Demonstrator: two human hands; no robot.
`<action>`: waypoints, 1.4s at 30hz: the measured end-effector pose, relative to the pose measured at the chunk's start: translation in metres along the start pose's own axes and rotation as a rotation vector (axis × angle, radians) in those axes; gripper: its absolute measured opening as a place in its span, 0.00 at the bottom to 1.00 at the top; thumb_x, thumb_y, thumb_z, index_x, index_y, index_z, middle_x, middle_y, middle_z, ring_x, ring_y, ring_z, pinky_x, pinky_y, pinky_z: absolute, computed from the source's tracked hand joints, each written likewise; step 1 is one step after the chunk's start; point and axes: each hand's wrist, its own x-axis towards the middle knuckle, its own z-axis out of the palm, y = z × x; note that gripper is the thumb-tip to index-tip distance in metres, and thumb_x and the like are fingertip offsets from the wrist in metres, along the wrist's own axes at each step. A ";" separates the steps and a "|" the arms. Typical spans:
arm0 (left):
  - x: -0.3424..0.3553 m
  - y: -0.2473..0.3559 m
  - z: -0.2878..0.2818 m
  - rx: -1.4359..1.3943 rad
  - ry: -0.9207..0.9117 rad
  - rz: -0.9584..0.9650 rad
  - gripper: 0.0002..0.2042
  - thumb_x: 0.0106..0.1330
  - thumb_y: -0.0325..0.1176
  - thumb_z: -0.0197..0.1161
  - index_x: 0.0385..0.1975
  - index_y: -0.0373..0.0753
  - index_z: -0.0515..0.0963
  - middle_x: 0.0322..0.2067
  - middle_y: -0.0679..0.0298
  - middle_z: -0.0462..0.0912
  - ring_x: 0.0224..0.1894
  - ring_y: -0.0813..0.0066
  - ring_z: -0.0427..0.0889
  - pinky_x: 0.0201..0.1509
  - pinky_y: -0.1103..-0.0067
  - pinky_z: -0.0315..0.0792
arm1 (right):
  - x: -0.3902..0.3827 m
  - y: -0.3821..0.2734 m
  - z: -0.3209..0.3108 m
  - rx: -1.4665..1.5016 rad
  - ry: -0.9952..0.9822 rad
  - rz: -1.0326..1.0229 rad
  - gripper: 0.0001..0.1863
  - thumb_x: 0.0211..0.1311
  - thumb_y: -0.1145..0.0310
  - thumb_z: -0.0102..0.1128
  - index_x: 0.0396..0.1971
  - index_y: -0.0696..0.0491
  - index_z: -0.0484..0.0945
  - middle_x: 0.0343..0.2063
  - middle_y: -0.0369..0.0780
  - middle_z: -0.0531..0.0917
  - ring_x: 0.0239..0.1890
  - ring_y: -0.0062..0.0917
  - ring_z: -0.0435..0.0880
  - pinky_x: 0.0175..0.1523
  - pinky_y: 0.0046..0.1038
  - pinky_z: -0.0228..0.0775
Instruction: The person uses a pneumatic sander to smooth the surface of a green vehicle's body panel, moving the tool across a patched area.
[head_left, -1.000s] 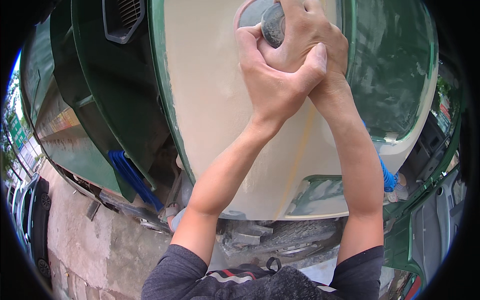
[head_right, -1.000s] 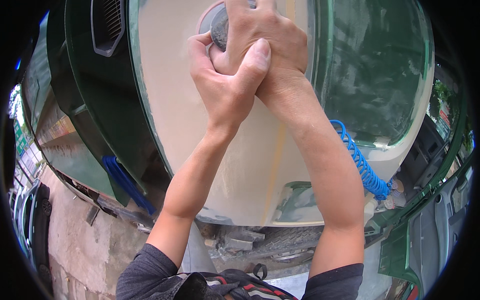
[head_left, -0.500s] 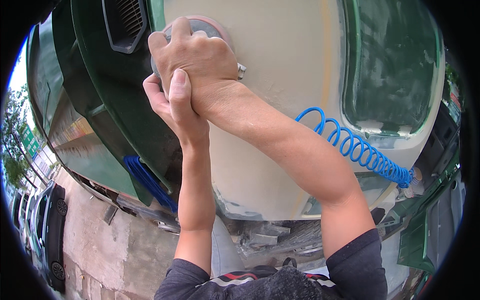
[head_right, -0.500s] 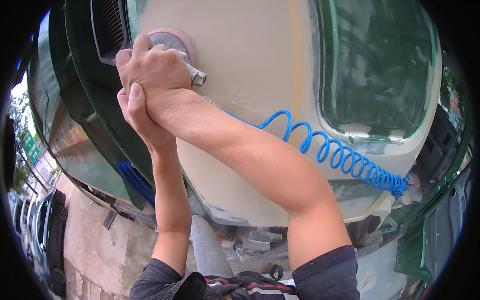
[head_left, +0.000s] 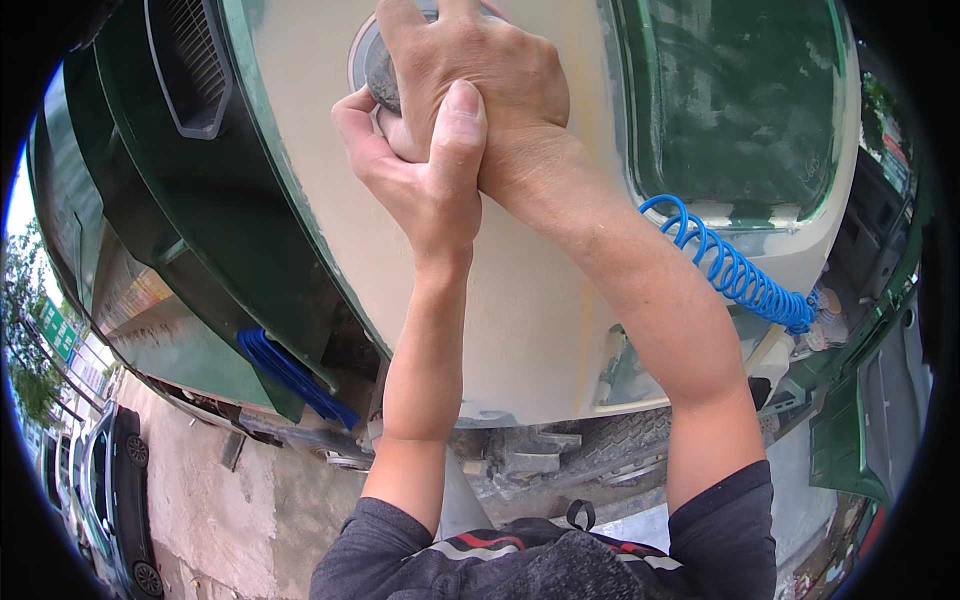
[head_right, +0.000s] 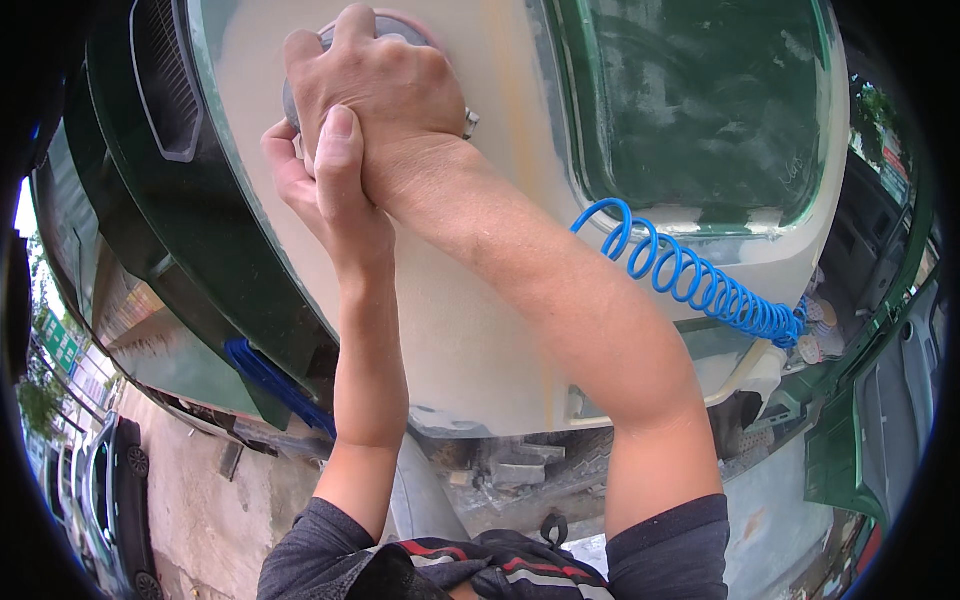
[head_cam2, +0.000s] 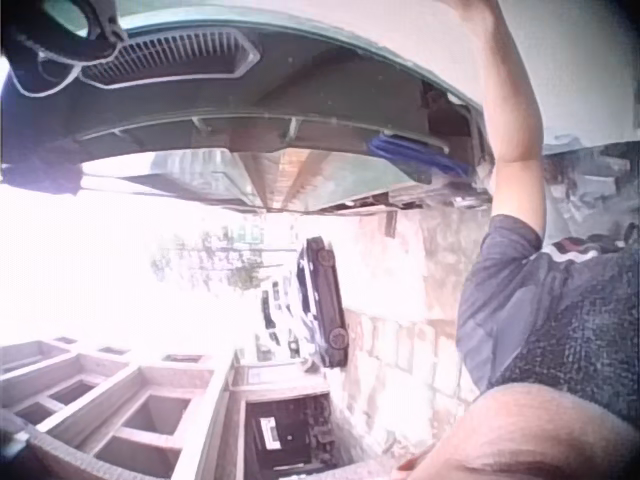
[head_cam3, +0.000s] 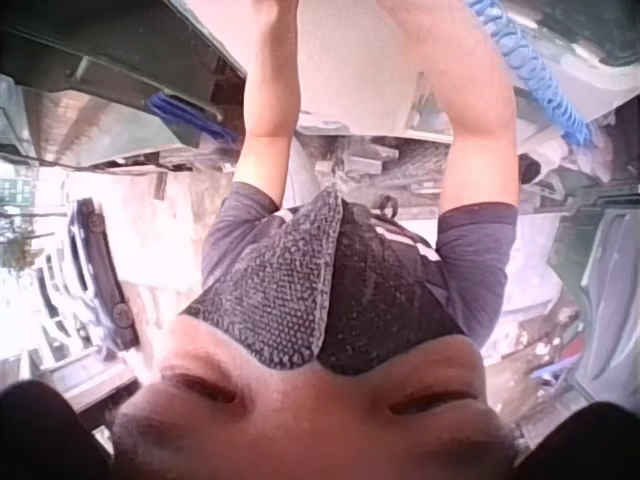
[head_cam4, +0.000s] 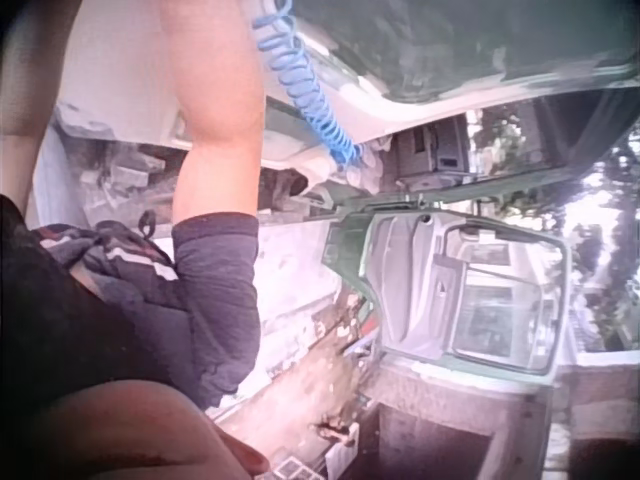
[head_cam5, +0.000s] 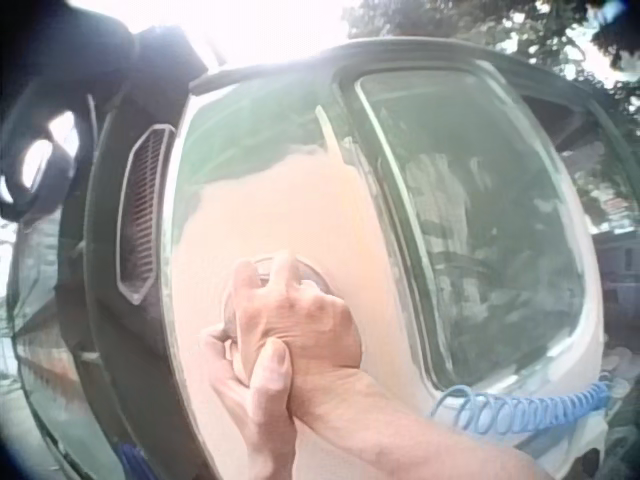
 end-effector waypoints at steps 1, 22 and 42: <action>0.002 0.003 0.010 0.026 -0.022 0.026 0.33 0.57 0.51 0.73 0.50 0.29 0.67 0.43 0.53 0.76 0.47 0.68 0.80 0.53 0.73 0.77 | 0.002 0.010 -0.006 -0.004 0.016 0.011 0.19 0.46 0.61 0.71 0.39 0.54 0.83 0.39 0.49 0.82 0.31 0.35 0.91 0.28 0.31 0.83; 0.016 0.008 -0.078 0.007 0.058 0.007 0.34 0.59 0.52 0.69 0.52 0.28 0.65 0.44 0.52 0.75 0.48 0.69 0.80 0.54 0.73 0.77 | 0.004 -0.078 0.035 0.101 0.011 -0.081 0.15 0.50 0.62 0.71 0.38 0.51 0.84 0.39 0.48 0.83 0.30 0.35 0.92 0.28 0.29 0.84; 0.002 0.009 -0.015 0.005 0.041 -0.031 0.36 0.56 0.49 0.77 0.52 0.29 0.66 0.45 0.52 0.75 0.50 0.67 0.79 0.54 0.72 0.76 | -0.001 -0.016 0.004 0.063 0.003 -0.014 0.21 0.48 0.62 0.71 0.44 0.53 0.82 0.43 0.49 0.82 0.31 0.37 0.92 0.31 0.34 0.87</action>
